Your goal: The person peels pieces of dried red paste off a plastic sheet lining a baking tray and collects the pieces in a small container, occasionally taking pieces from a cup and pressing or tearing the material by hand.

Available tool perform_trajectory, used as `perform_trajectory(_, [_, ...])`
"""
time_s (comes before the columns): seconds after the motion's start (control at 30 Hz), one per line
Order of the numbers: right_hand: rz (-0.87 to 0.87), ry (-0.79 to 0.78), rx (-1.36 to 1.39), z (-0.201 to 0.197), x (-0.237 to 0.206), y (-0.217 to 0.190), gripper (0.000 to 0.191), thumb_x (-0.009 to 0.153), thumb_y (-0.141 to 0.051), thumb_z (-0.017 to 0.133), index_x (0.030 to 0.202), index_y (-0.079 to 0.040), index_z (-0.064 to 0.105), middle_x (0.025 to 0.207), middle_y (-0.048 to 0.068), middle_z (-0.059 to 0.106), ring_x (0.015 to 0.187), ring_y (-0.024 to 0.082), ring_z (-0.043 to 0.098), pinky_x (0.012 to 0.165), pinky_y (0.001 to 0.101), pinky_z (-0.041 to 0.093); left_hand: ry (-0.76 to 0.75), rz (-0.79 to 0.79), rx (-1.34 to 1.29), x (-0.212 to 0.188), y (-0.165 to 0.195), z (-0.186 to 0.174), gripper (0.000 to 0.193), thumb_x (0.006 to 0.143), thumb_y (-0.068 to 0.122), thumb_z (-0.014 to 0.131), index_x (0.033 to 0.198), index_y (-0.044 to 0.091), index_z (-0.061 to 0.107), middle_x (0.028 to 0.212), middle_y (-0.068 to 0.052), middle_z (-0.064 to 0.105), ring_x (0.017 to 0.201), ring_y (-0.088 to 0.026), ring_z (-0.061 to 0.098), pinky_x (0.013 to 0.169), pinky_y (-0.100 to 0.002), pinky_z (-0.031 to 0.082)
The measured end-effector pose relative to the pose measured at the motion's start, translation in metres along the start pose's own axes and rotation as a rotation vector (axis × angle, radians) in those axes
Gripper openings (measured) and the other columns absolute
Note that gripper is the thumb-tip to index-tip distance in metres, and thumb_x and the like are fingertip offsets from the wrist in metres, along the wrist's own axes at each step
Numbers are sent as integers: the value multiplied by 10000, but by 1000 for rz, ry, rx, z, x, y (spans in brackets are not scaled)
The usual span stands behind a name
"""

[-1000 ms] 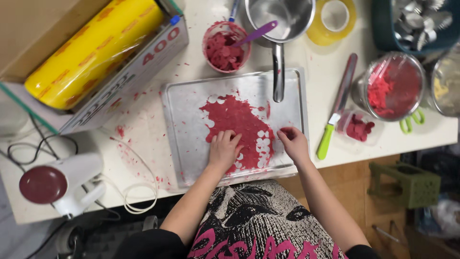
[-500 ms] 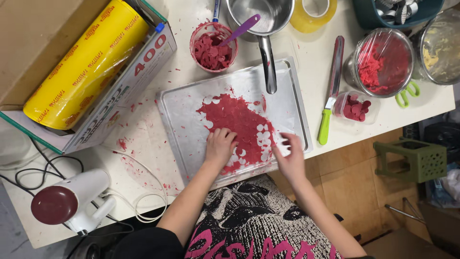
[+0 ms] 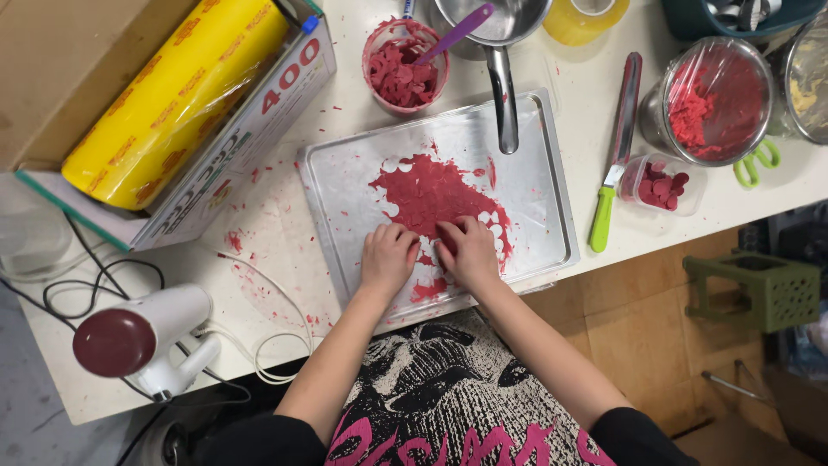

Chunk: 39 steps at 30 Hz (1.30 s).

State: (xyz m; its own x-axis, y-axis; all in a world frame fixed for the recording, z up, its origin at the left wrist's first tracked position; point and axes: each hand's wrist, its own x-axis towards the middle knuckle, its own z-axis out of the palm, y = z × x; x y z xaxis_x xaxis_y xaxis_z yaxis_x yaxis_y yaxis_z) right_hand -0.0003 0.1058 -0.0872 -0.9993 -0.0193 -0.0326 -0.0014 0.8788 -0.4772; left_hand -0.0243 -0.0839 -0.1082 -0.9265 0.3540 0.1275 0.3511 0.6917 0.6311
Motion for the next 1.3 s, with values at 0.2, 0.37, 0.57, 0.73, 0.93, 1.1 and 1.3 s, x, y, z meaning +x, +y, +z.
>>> perform_trajectory(0.2, [-40, 12, -29, 2, 2, -4, 370, 813, -240, 789, 1167, -141, 750, 1144, 143, 620, 1065, 347, 586, 927, 467, 473, 42, -61, -60, -22, 0, -23, 162, 822, 190, 779, 963, 130, 725, 972, -34, 640, 973, -259, 610, 862, -424, 482])
perform_trajectory(0.37, [-11, -7, 2, 4, 8, -5, 311, 784, -212, 803, 1080, -126, 759, 1159, 142, 622, 1073, 350, 589, 935, 459, 483, 105, -77, -122, -35, 2, -33, 145, 825, 172, 762, 957, 126, 723, 997, -40, 659, 993, -267, 623, 887, -410, 491])
perform_trajectory(0.57, [-18, -44, 31, 4, 13, -4, 285, 763, -179, 793, 1031, -107, 729, 1113, 118, 648, 1022, 346, 612, 914, 459, 509, 51, -114, -114, -36, 6, -34, 155, 846, 191, 753, 987, 131, 731, 985, -40, 662, 986, -261, 625, 883, -406, 492])
perform_trajectory(0.73, [-77, 17, 42, 0, 12, -5, 313, 812, -189, 775, 1103, -92, 709, 1098, 114, 657, 1005, 345, 618, 892, 459, 512, 57, -139, 48, -21, 4, -29, 389, 833, 231, 754, 1189, 85, 694, 1174, -87, 621, 1102, -286, 573, 938, -442, 458])
perform_trajectory(0.93, [-76, 24, -38, -4, 5, -9, 485, 766, -301, 830, 1191, -100, 709, 1156, 139, 618, 1055, 348, 579, 901, 460, 480, 41, -12, 144, 0, -4, -15, 540, 817, 305, 785, 1283, 65, 655, 1298, -106, 581, 1198, -301, 532, 1006, -456, 427])
perform_trajectory(1.1, [-102, 19, -70, -5, 9, -7, 478, 780, -294, 814, 1232, -157, 733, 1184, 144, 612, 1070, 344, 562, 919, 450, 467, -11, 59, 178, 29, -7, -2, 543, 829, 290, 784, 1312, 79, 653, 1277, -79, 589, 1186, -280, 540, 983, -446, 430])
perform_trajectory(1.3, [-95, 56, -94, -4, 24, 3, 404, 867, -276, 771, 1246, -145, 721, 1227, 139, 608, 1103, 336, 563, 932, 439, 470, -8, 41, 152, 49, -13, -5, 505, 820, 266, 790, 1274, 76, 677, 1215, -86, 595, 1118, -285, 549, 939, -443, 447])
